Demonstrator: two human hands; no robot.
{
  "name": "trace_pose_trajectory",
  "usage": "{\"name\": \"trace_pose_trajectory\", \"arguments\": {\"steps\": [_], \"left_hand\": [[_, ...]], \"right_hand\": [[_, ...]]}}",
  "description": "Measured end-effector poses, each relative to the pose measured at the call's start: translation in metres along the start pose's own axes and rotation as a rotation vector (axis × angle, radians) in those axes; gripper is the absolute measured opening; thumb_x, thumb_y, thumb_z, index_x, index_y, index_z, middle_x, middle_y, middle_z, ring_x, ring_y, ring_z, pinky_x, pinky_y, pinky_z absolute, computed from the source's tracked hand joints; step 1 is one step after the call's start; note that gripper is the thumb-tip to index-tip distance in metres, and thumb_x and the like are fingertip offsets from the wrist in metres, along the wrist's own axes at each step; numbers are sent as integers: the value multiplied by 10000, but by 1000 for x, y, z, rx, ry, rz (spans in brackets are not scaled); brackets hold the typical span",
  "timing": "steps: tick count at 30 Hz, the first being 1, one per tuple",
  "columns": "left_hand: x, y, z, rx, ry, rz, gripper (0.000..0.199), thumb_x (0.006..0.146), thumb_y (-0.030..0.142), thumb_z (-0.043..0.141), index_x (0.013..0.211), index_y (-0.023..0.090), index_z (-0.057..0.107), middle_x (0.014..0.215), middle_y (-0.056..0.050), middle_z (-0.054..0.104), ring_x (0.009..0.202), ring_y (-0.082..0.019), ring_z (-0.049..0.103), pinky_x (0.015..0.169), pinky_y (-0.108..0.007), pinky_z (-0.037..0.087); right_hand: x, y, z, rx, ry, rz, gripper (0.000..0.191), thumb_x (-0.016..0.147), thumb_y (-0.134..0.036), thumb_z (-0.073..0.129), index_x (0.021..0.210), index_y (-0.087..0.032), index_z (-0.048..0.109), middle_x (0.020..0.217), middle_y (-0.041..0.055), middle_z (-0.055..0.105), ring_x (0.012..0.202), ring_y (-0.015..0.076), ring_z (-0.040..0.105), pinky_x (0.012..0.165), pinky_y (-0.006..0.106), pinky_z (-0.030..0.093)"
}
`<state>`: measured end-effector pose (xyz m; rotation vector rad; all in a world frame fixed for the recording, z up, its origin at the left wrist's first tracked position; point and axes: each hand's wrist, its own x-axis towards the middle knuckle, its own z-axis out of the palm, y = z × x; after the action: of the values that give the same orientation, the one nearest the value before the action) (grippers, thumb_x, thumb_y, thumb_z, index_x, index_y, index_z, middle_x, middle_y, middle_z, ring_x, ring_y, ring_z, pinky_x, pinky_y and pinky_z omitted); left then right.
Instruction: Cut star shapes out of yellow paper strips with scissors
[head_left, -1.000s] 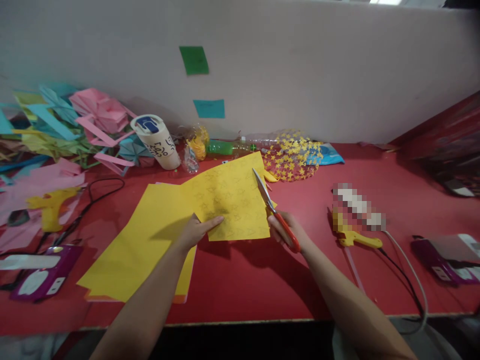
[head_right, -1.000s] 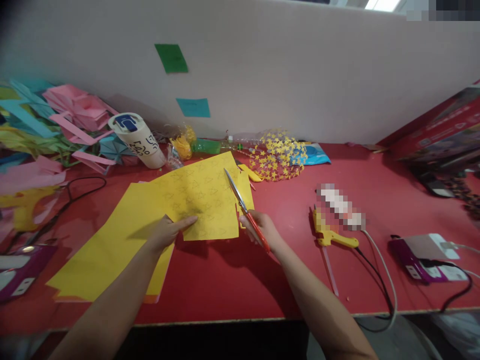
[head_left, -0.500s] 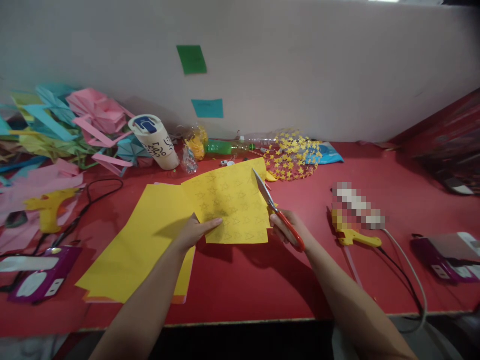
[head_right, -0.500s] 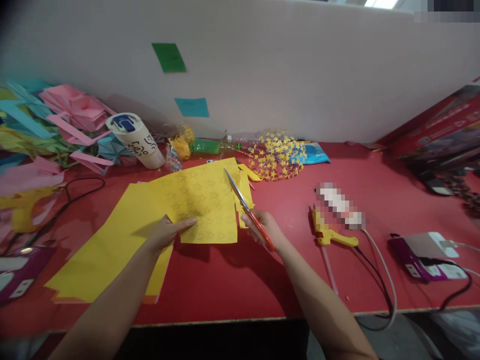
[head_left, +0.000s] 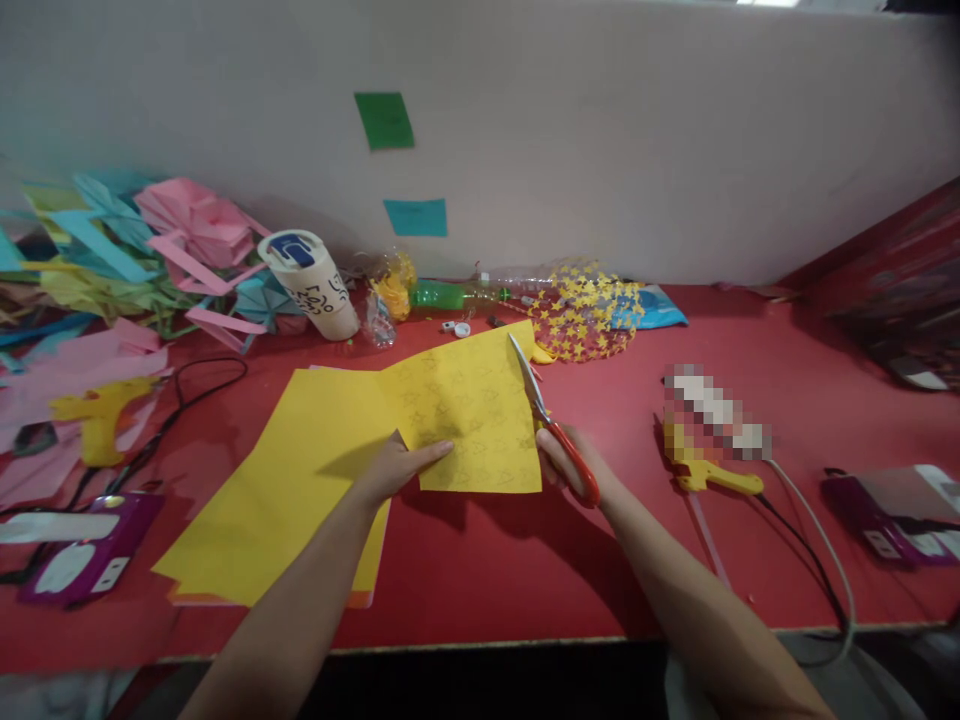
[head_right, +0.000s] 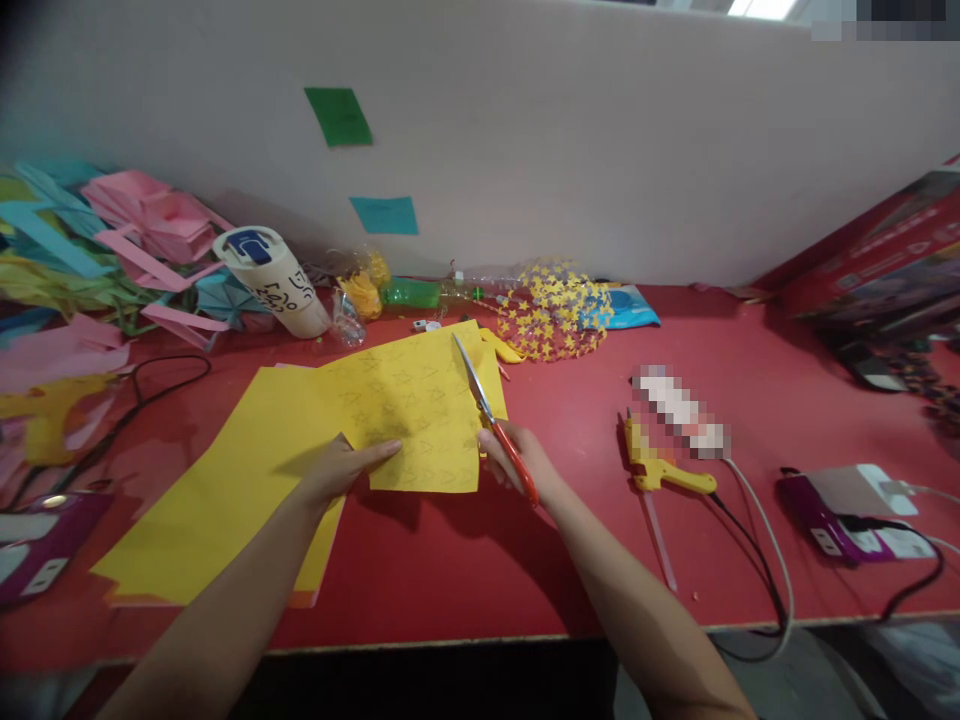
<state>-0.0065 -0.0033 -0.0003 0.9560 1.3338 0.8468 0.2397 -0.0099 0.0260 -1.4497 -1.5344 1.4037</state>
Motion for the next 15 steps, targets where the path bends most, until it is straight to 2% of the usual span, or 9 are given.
{"name": "trace_pose_trajectory", "arguments": {"steps": [3,8,15], "left_hand": [[-2,2,5,38,-14,11,506,607,373,790,1078,206,709,1210,-127,722,1153,-332,667,1018,-473,517],[-1,1,5,39,-15,10,575,600,395,800,1135,212,698,1221,-123,717,1161,-333,661,1024,-476,511],[-8,4,7,-9,7,-10,491,591,384,828,1040,214,725,1119,-125,757,1077,-347,700,968,-481,548]], "right_hand": [[-2,-3,2,-35,25,12,492,768,-722,455,602,-263,394,345,-50,410,341,123,435,376,240,368],[-3,-2,5,-42,47,34,525,755,-764,432,590,-266,398,336,-52,404,310,118,416,348,237,347],[0,3,6,34,39,-40,548,748,-775,492,604,-257,384,376,-51,430,345,105,406,374,232,328]]}}
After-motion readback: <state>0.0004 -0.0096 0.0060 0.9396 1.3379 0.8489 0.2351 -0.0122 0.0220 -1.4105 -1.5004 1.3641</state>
